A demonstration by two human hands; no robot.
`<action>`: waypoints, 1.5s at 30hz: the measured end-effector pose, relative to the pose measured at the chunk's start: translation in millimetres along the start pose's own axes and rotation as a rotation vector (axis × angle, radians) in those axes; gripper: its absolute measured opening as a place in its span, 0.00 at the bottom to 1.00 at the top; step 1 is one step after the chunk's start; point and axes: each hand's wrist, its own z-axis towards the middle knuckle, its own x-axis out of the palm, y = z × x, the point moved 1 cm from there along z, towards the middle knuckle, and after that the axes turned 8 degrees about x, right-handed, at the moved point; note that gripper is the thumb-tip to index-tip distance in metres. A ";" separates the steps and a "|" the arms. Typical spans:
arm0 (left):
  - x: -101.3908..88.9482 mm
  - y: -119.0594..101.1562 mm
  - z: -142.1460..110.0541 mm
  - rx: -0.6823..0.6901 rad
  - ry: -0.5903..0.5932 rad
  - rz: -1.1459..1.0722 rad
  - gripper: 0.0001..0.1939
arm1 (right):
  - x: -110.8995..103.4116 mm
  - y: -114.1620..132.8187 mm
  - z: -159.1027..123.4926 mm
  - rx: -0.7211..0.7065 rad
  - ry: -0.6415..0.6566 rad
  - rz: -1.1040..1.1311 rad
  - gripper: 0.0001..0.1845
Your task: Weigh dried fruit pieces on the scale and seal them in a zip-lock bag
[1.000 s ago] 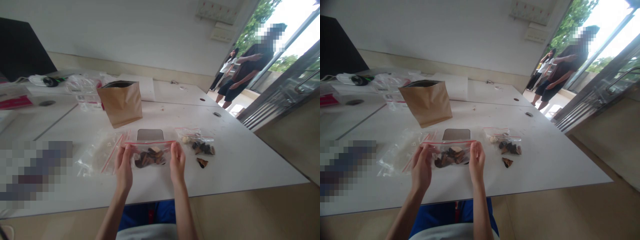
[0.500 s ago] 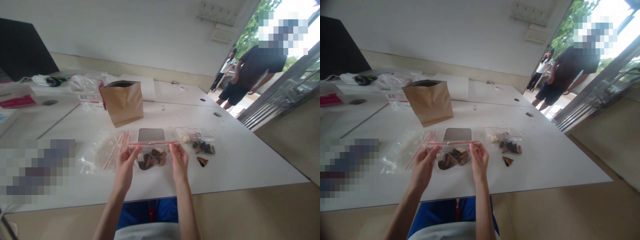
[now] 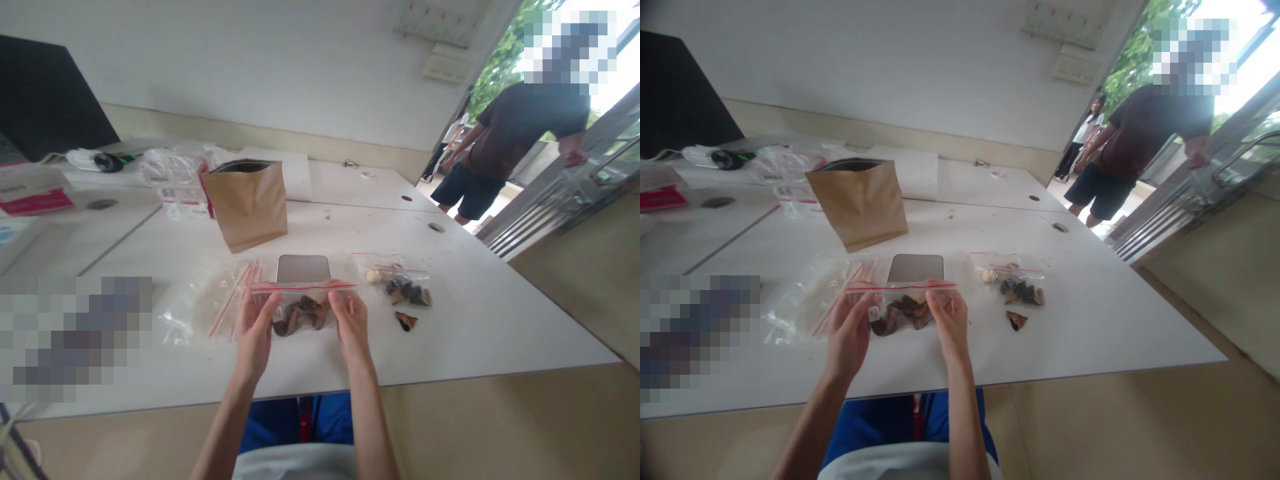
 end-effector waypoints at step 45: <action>-13.9 7.6 5.5 -0.112 0.280 0.114 0.09 | 3.8 13.4 -4.9 -0.091 0.128 -0.182 0.10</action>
